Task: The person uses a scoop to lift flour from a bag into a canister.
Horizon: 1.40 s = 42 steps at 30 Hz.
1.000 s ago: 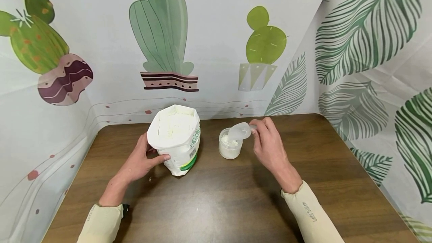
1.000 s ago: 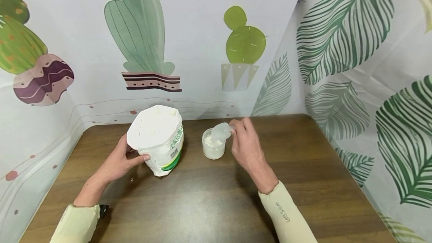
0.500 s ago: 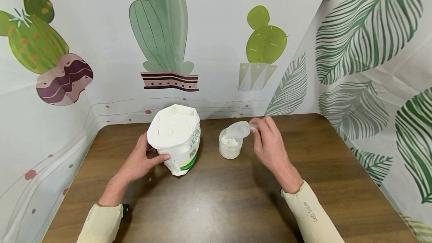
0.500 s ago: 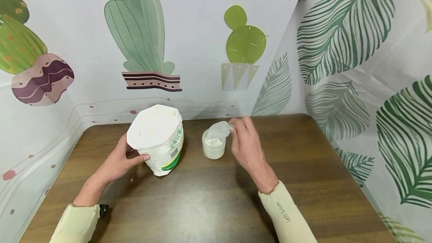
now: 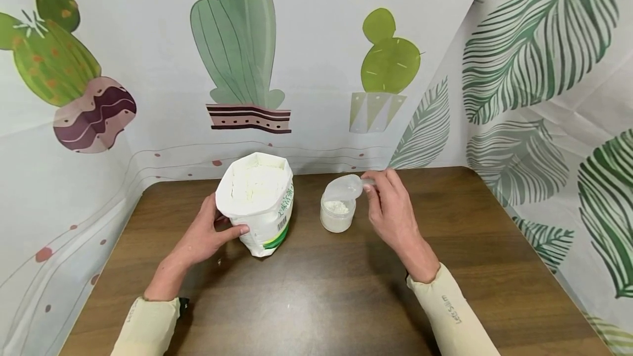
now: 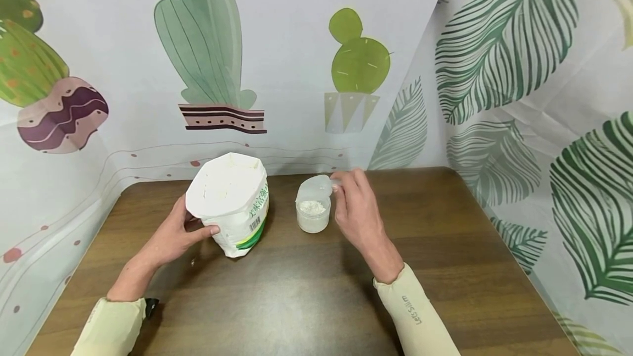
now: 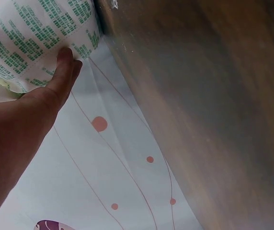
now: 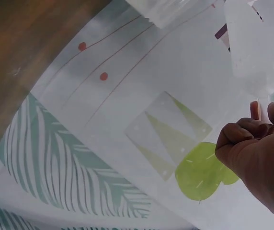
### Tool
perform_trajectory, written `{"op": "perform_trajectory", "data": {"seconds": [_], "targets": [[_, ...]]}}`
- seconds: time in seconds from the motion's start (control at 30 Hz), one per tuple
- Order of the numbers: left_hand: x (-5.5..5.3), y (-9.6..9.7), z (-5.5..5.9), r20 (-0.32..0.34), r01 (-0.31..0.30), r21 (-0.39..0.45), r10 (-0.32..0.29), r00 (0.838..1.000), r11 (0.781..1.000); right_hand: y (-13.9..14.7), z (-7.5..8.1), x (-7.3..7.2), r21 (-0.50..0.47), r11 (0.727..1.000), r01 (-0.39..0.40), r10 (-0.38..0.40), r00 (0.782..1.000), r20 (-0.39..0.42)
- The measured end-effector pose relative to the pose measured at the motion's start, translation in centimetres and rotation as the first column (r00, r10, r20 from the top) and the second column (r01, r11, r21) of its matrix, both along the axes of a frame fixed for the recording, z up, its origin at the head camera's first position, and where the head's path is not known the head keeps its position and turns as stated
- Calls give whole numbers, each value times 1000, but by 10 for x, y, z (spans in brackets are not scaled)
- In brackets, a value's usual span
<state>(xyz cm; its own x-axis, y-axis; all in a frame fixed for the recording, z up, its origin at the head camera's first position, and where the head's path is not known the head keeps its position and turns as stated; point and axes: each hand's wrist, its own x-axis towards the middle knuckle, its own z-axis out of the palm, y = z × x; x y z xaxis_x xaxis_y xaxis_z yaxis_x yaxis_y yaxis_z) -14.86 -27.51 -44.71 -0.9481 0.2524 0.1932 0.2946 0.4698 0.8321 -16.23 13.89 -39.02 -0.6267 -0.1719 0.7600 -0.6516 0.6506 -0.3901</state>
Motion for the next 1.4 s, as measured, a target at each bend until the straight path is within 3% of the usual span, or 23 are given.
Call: {"op": "perform_trajectory", "data": {"seconds": [0.27, 0.97, 1.2, 1.4], "targets": [[0, 2, 1, -10, 10, 21, -9, 1000, 1000, -11, 3, -2, -14, 999, -28, 28, 999, -38], [-1, -1, 1, -28, 24, 24, -23, 999, 999, -40, 13, -1, -41, 996, -75, 73, 996, -42], [1, 0, 1, -3, 4, 20, -4, 1000, 1000, -46, 15, 0, -46, 995, -93, 91, 995, -38], [0, 0, 0, -22, 29, 32, -28, 999, 999, -51, 18, 1, -52, 994, -98, 97, 995, -30]]}}
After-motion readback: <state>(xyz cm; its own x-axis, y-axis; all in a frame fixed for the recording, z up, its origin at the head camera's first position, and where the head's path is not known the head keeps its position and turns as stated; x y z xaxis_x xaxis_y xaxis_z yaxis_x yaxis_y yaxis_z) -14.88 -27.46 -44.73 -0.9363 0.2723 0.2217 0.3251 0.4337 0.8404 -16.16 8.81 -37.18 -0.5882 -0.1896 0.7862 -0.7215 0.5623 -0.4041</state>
